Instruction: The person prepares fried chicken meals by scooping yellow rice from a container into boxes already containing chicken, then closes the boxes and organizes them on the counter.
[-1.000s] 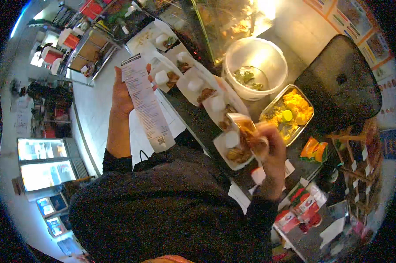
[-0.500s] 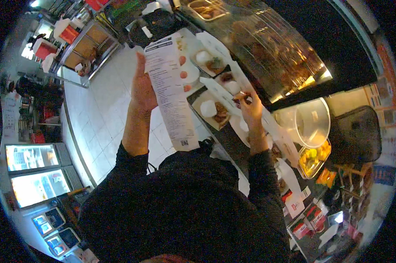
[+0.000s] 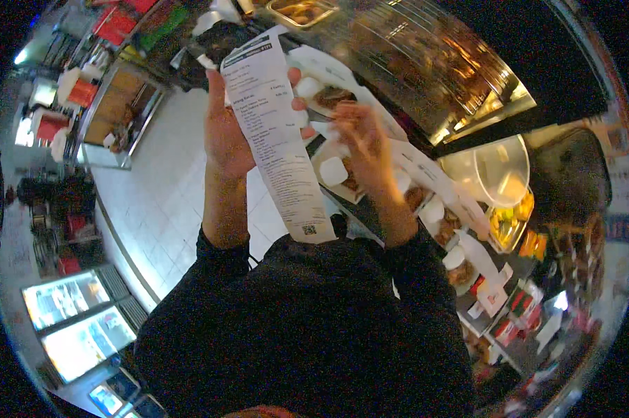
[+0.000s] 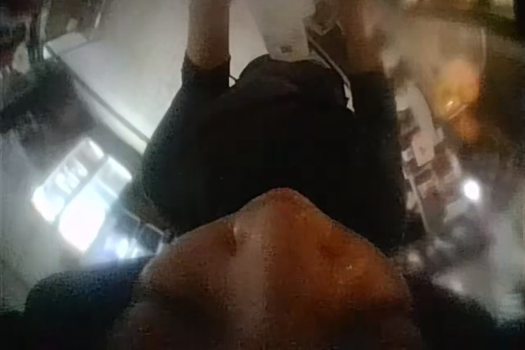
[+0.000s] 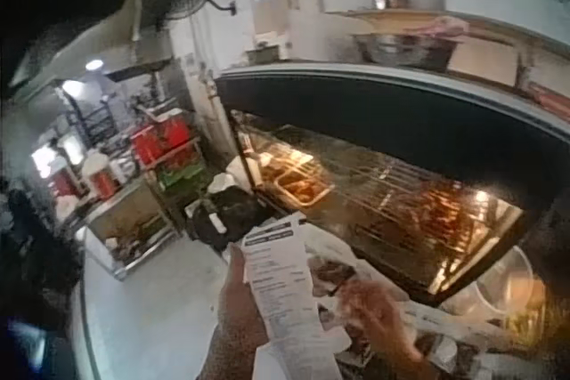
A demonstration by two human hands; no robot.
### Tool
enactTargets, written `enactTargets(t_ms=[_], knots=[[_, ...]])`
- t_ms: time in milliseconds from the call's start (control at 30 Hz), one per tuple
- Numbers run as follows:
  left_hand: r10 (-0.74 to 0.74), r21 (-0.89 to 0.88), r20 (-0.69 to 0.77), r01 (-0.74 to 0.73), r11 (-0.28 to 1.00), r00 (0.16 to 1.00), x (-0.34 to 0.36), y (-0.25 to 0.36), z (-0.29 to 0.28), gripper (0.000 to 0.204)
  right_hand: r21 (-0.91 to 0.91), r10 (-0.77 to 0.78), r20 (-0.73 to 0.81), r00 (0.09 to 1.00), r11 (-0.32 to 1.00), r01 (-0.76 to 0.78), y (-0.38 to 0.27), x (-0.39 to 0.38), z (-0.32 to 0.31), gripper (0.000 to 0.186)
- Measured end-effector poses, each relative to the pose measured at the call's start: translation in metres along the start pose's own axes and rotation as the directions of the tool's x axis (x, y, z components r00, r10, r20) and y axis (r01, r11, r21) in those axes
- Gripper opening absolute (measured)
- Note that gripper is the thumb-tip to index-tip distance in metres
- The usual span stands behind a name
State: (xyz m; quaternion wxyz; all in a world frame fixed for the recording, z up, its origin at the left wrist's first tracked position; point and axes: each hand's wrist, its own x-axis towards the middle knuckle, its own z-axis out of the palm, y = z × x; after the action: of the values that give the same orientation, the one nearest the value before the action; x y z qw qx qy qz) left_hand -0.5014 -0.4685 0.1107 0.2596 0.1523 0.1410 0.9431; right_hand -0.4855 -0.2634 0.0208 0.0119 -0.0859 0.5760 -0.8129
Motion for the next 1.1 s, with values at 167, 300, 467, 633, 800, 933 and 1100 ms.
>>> enactTargets(t_ms=[167, 300, 467, 633, 800, 933, 1100], knots=[[-0.139, -0.071, 0.137, 0.150, 0.986, 0.981, 0.051, -0.050, 0.009, 0.086, -0.259, -0.094, -0.069, 0.993, 0.963, 0.074, -0.065, -0.110, 0.002, 0.031], [-0.242, -0.049, 0.193, 0.255, 0.966, 0.951, 0.073, -0.095, 0.028, 0.089, -0.514, -0.234, -0.211, 0.949, 0.852, 0.096, -0.078, -0.145, -0.025, 0.028], [-0.368, 0.083, 0.132, 0.360, 0.929, 0.920, 0.093, -0.192, 0.052, 0.082, -0.571, -0.299, -0.386, 0.873, 0.821, 0.029, -0.100, -0.188, -0.081, 0.015], [-0.436, 0.218, -0.059, 0.438, 0.872, 0.898, 0.087, -0.285, 0.061, 0.058, -0.524, -0.144, -0.425, 0.894, 0.844, -0.113, -0.129, -0.237, -0.147, 0.013], [-0.385, 0.170, -0.168, 0.411, 0.896, 0.908, 0.111, -0.379, 0.079, 0.053, -0.835, -0.053, -0.063, 0.997, 0.550, -0.023, -0.143, -0.322, -0.293, 0.017], [-0.349, 0.189, -0.264, 0.403, 0.895, 0.899, 0.136, -0.429, 0.111, 0.069, -0.541, -0.009, -0.635, 0.772, 0.719, -0.436, -0.169, -0.370, -0.487, 0.011], [-0.373, -0.027, -0.088, 0.372, 0.928, 0.924, 0.152, -0.480, 0.147, 0.088, -0.828, -0.562, -0.395, 0.727, -0.124, -0.546, -0.213, -0.391, -0.776, 0.034]])
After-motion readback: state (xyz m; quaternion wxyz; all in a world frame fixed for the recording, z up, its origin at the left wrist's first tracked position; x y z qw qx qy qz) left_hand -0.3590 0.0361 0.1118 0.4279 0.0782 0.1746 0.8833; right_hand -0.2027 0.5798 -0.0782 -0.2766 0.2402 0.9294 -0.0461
